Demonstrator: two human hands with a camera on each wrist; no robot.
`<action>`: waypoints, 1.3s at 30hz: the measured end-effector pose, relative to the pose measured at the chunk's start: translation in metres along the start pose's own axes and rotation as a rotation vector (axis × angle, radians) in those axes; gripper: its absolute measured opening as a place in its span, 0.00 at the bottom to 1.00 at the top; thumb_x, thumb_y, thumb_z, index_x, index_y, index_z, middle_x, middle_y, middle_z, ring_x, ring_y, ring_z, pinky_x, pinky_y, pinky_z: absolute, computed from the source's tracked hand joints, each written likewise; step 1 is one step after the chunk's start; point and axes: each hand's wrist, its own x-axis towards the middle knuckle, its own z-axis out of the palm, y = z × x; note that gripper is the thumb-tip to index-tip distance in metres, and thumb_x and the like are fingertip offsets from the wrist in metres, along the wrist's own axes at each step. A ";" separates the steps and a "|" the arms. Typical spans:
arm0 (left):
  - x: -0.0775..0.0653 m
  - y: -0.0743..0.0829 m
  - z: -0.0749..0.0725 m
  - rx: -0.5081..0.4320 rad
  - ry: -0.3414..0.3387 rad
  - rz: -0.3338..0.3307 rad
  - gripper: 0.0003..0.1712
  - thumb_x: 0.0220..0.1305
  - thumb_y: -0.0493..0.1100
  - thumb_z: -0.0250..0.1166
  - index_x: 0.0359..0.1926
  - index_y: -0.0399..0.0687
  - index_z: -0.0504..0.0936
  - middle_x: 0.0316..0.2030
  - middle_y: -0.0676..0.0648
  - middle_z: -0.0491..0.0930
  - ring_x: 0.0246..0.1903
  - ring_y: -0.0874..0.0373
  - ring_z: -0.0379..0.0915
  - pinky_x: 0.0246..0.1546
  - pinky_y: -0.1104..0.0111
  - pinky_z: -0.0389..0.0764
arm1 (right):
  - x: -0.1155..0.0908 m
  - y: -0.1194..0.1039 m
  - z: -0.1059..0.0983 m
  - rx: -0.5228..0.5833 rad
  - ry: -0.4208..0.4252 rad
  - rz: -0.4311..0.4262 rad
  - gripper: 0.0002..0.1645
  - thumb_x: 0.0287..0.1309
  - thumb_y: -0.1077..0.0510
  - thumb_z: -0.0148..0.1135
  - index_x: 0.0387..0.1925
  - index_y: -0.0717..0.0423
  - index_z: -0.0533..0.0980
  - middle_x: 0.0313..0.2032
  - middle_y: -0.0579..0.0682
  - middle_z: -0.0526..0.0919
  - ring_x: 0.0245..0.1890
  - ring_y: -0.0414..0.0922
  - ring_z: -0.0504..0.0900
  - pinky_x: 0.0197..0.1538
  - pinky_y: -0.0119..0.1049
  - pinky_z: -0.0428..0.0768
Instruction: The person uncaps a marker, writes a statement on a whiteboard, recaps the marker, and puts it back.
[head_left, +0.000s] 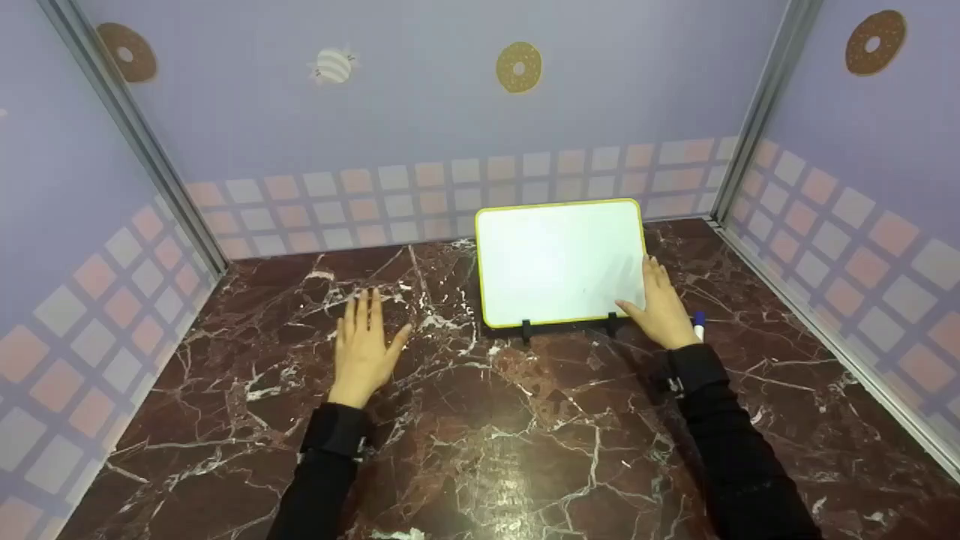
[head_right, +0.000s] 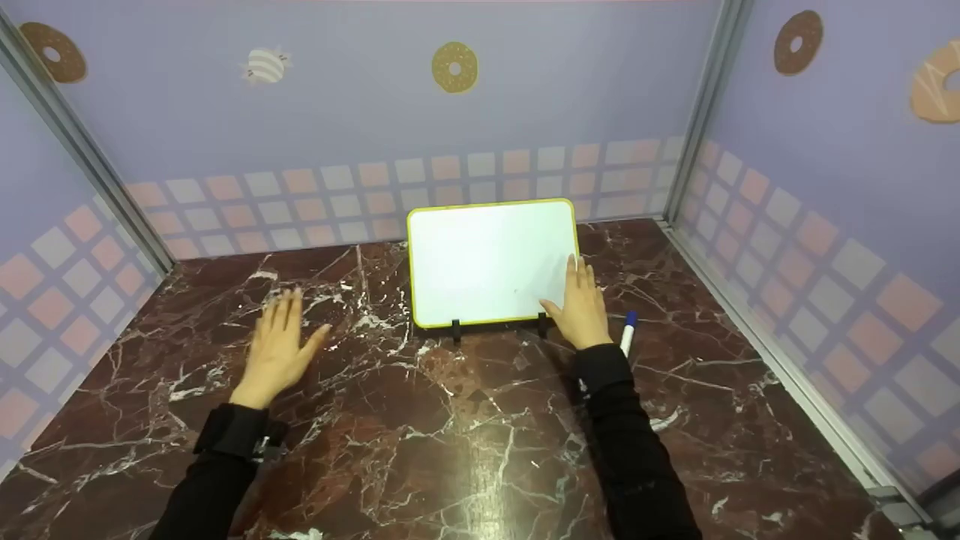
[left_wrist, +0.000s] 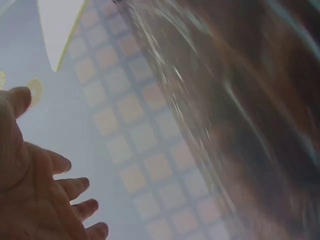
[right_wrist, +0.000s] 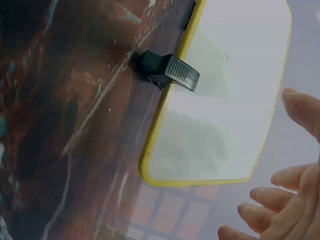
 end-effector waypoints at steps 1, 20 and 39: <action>0.002 0.003 0.002 -0.037 0.016 0.029 0.47 0.74 0.59 0.52 0.77 0.35 0.44 0.77 0.32 0.42 0.77 0.36 0.36 0.78 0.44 0.40 | 0.001 0.002 0.000 -0.001 0.003 0.000 0.55 0.67 0.53 0.62 0.75 0.72 0.38 0.75 0.73 0.40 0.75 0.69 0.42 0.75 0.67 0.49; 0.061 0.055 0.057 -0.679 -0.140 -0.036 0.25 0.67 0.37 0.64 0.63 0.31 0.75 0.54 0.32 0.81 0.56 0.41 0.79 0.57 0.59 0.82 | 0.015 0.046 -0.012 0.237 -0.073 0.234 0.44 0.63 0.58 0.65 0.72 0.72 0.55 0.65 0.75 0.67 0.58 0.67 0.76 0.59 0.55 0.80; 0.082 0.090 0.085 -0.558 0.054 -0.020 0.15 0.58 0.32 0.71 0.47 0.31 0.85 0.38 0.36 0.87 0.40 0.44 0.86 0.45 0.58 0.87 | 0.019 0.062 -0.014 0.892 -0.109 0.353 0.30 0.64 0.71 0.60 0.62 0.87 0.62 0.27 0.42 0.85 0.27 0.36 0.87 0.40 0.31 0.88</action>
